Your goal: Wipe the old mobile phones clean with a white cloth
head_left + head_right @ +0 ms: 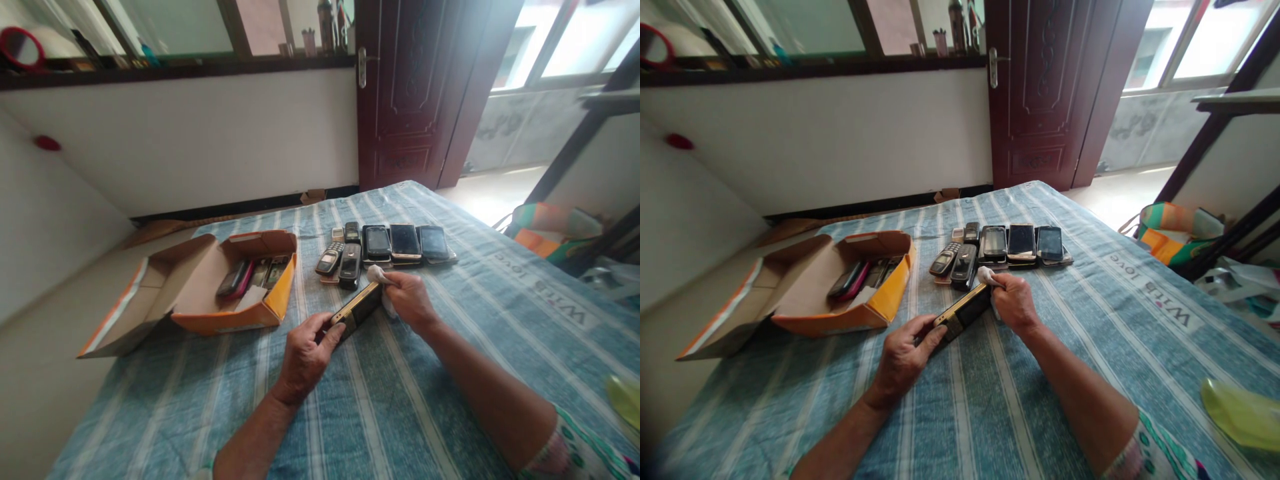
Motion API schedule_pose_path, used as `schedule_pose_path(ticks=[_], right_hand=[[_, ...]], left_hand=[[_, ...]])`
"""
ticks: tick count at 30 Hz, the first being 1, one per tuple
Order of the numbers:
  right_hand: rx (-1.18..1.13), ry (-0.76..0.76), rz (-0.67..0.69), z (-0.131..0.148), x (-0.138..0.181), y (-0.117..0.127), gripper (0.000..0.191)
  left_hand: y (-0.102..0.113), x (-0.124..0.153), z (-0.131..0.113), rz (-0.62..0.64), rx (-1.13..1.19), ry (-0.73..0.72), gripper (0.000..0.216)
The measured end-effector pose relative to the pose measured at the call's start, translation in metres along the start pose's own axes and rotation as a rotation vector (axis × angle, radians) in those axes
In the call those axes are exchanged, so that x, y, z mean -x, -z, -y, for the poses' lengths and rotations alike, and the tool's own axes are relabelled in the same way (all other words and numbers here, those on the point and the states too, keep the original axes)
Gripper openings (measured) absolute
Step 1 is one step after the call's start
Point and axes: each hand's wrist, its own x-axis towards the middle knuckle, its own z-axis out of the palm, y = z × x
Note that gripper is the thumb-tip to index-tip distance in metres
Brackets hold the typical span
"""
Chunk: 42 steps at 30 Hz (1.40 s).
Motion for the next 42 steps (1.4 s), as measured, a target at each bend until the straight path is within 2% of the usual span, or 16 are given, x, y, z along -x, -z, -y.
schedule_pose_path(ticks=[2, 4, 7, 9, 11, 15, 20, 23, 26, 36, 42], right_hand=[[0.01, 0.082, -0.068, 0.0, 0.002, -0.003, 0.034], [0.026, 0.252, -0.131, 0.001, 0.005, -0.006, 0.035], [0.069, 0.484, -0.106, 0.003, 0.01, -0.01, 0.036], [0.083, 0.504, -0.081, 0.003, 0.01, -0.01, 0.037], [0.073, 0.431, -0.097, 0.0, 0.007, -0.01, 0.038], [-0.048, 0.163, -0.106, -0.005, -0.001, -0.006, 0.034], [-0.511, -0.253, -0.043, -0.006, -0.007, -0.001, 0.028], [-0.839, -0.426, -0.029, -0.009, -0.011, 0.0, 0.027], [-0.978, -0.474, -0.027, -0.014, -0.016, 0.001, 0.03], [-1.142, -0.506, 0.012, -0.03, -0.025, -0.003, 0.027], [-1.185, -0.527, 0.054, -0.033, -0.026, -0.006, 0.027]], left_hand=[[0.0, 0.0, 0.0, -0.003, 0.001, -0.004, 0.022], [0.001, -0.001, 0.001, -0.007, -0.001, -0.005, 0.023], [0.001, -0.001, 0.002, -0.005, -0.004, -0.004, 0.023], [0.001, -0.001, 0.002, 0.001, -0.004, -0.001, 0.024], [0.001, -0.001, 0.003, 0.008, -0.005, 0.003, 0.024], [0.0, -0.001, 0.004, 0.009, -0.015, 0.022, 0.026], [0.001, -0.002, 0.005, 0.017, -0.01, 0.053, 0.027], [0.001, -0.001, 0.005, 0.019, -0.011, 0.065, 0.027], [0.002, -0.001, 0.005, 0.016, -0.011, 0.07, 0.027], [0.002, -0.004, 0.005, -0.001, -0.021, 0.085, 0.03], [0.004, -0.006, -0.004, -0.034, -0.117, 0.011, 0.028]])
